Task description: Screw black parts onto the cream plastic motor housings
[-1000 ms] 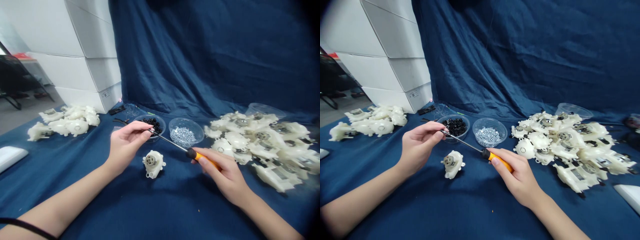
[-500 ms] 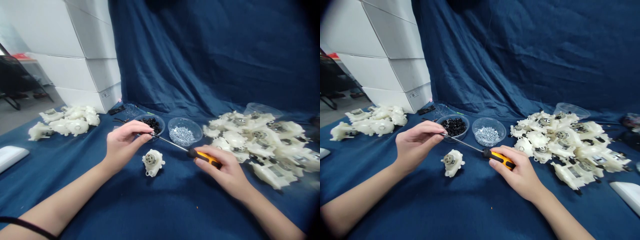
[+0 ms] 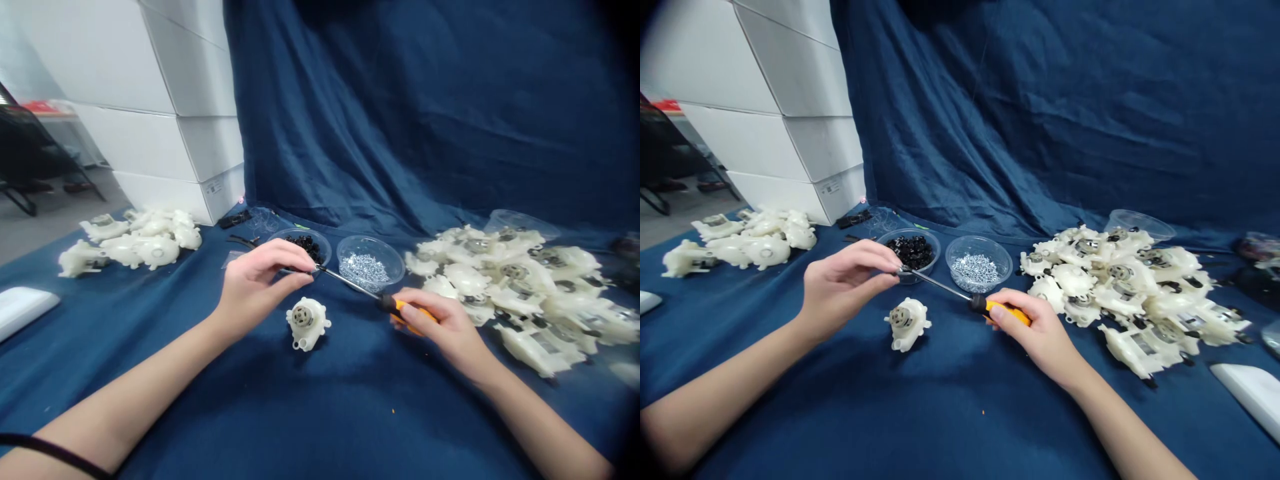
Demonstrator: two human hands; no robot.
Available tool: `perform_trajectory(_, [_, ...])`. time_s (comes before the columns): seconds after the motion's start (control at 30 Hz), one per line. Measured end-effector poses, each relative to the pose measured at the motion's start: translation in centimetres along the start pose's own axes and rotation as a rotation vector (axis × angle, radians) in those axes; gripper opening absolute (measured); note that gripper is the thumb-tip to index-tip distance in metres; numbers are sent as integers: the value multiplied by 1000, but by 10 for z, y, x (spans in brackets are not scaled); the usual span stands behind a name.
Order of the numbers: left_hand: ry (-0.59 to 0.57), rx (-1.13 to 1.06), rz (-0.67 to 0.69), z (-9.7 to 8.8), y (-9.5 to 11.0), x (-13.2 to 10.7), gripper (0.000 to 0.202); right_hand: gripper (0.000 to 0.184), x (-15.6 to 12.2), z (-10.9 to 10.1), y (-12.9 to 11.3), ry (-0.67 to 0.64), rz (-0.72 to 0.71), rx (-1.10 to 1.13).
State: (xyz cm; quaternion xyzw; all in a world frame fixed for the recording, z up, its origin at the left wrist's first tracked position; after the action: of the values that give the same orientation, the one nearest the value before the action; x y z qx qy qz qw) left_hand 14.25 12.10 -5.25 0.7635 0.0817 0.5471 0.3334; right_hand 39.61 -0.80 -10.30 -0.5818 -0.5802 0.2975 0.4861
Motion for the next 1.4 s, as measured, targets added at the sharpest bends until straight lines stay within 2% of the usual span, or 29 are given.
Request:
perform_trajectory(0.07, [-106,43,53,6,3,-3,24,32,0,5,2,-105,26,32])
perform_trajectory(0.13, [-148,32,37,11,3,-5,26,32,0,9,4,-164,42,56])
perform_trajectory(0.2, [-83,-51,-65,10,-1,-6,22,32,0,10,6,-139,55,91])
perform_trajectory(0.27, [34,-164,-211,8,-8,-7,15,30,0,6,5,-30,20,78])
perform_trajectory(0.33, [133,-259,-351,6,-14,-7,12,24,-1,-1,-1,125,-108,-41])
perform_trajectory(0.4, [190,-317,-432,5,-19,-7,14,18,-4,-6,-12,253,-305,-204])
perform_trajectory(0.47, [216,-353,-453,5,-22,-7,14,22,-8,-6,-22,303,-488,-320])
perform_trajectory(0.57, [224,-382,-470,6,-25,-9,15,34,-10,-4,-29,306,-607,-371])
perform_trajectory(0.73, [223,-371,-525,6,-28,-11,17,38,-11,-3,-27,313,-622,-372])
perform_trajectory(0.93, [221,-383,-520,6,-28,-11,17,41,-11,-2,-26,303,-637,-399])
perform_trajectory(1.27, [223,-362,-508,4,-23,-9,15,33,-12,-2,-29,310,-625,-410])
perform_trajectory(1.4, [190,-387,-499,4,-21,-7,14,34,-13,-1,-29,304,-629,-385])
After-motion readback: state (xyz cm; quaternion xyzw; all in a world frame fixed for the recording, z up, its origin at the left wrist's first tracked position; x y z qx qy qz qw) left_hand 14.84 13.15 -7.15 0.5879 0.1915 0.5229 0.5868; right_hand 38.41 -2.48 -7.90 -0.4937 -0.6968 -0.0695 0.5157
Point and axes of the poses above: each hand's wrist, its own x-axis towards the middle knuckle, its own z-axis out of the palm, y = z × x, the point moved 4 cm from there along x, towards the middle knuckle, and after that the axes turned 3 degrees about y, right-handed, at the moved point
